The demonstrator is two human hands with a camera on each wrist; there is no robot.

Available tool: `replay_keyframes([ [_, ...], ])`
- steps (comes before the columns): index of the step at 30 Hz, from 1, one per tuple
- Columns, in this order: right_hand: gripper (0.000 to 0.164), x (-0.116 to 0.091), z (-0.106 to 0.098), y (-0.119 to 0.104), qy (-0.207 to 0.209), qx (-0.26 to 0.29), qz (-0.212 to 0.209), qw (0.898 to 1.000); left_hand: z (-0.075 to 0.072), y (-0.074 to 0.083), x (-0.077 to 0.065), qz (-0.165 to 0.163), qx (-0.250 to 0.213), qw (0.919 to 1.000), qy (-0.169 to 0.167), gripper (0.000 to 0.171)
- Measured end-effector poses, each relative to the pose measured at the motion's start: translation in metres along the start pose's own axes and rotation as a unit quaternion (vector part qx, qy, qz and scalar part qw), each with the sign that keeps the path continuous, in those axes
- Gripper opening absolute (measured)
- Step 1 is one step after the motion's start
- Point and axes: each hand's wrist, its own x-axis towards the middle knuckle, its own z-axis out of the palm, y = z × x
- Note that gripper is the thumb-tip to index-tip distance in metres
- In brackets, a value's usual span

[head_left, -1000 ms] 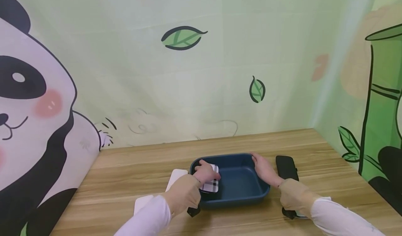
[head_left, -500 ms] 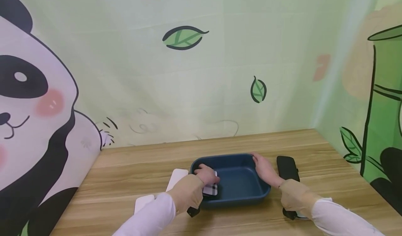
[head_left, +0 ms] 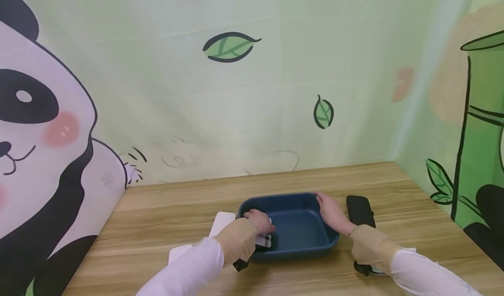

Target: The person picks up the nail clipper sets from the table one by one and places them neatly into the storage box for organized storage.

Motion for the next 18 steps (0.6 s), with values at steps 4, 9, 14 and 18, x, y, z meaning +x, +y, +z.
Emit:
replay_keyframes([
  [4,0.029,-0.0003,-0.0003,-0.0006,-0.001,0.003,0.004,1.0,-0.0056,0.0013,-0.0027,0.017,0.047,0.9986,-0.017,0.057],
  [9,0.028,-0.0013,0.0006,-0.0011,0.003,-0.004,-0.001,1.0,-0.005,0.0006,-0.0027,0.042,0.102,0.9933,-0.033,0.055],
  [14,0.027,-0.0022,0.0008,-0.0016,0.006,-0.002,-0.002,1.0,-0.0086,0.0007,-0.0033,0.059,0.132,0.9887,-0.039,0.049],
  [18,0.028,-0.0021,0.0009,-0.0011,0.004,-0.001,0.002,1.0,-0.01,-0.0005,0.0002,0.068,0.13,0.9877,-0.053,0.041],
])
